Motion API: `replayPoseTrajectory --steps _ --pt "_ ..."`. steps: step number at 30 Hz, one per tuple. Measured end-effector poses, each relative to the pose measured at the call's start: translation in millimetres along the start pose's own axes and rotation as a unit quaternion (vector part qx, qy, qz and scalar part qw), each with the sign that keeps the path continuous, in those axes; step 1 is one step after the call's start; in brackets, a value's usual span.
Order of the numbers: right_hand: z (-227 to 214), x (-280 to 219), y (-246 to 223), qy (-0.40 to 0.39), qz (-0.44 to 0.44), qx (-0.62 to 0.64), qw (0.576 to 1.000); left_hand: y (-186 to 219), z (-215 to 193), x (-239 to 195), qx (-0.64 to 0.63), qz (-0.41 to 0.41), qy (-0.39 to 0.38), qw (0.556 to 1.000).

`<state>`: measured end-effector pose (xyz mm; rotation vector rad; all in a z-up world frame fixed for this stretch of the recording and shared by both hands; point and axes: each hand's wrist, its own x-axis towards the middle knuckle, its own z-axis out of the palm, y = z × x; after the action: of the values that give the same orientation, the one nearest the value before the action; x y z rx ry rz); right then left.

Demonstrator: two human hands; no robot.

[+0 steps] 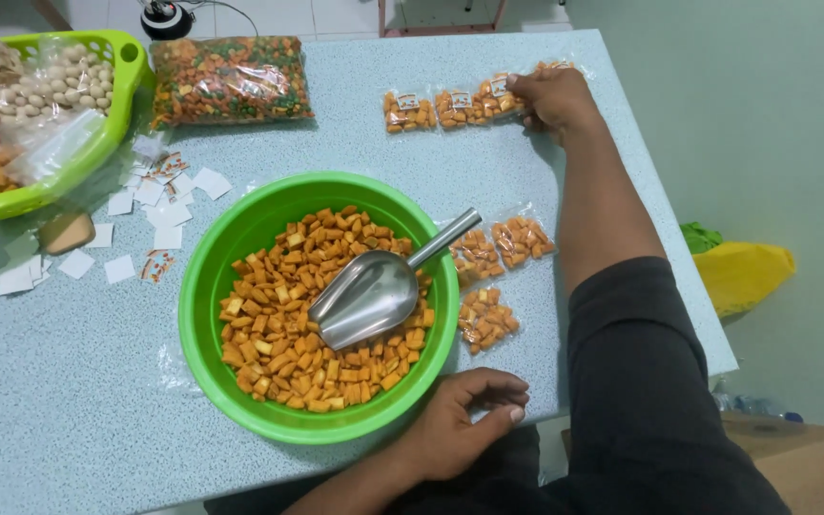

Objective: The person scoops small, orange, cubed snacks from a green bowl into clear plastic bags using a metal scoop. They seal the bags, place them on the table, and occasionally affix small white labels to the packages.

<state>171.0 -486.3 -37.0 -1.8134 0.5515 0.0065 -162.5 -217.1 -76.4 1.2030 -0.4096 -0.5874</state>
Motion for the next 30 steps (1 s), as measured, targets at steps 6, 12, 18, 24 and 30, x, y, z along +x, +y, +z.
replayPoseTrajectory --steps 6,12,18,24,30 --pt "0.9 6.1 4.0 0.024 -0.045 -0.186 0.981 4.2 0.6 1.9 0.003 0.006 -0.003 1.000" --pt "-2.3 -1.9 6.9 0.043 -0.041 -0.193 0.979 7.7 -0.1 1.8 0.018 0.023 -0.008 1.000" --pt "-5.3 3.7 10.9 0.058 -0.052 -0.283 0.956 9.8 0.4 2.0 0.019 0.023 -0.009 1.000" --pt "8.1 -1.8 18.5 0.147 -0.227 -0.384 0.883 10.8 0.4 1.6 0.014 0.016 -0.008 1.000" --pt "18.5 -13.7 27.9 0.065 -0.304 -0.393 0.866 8.2 1.8 -0.4 0.018 0.004 -0.007 1.000"
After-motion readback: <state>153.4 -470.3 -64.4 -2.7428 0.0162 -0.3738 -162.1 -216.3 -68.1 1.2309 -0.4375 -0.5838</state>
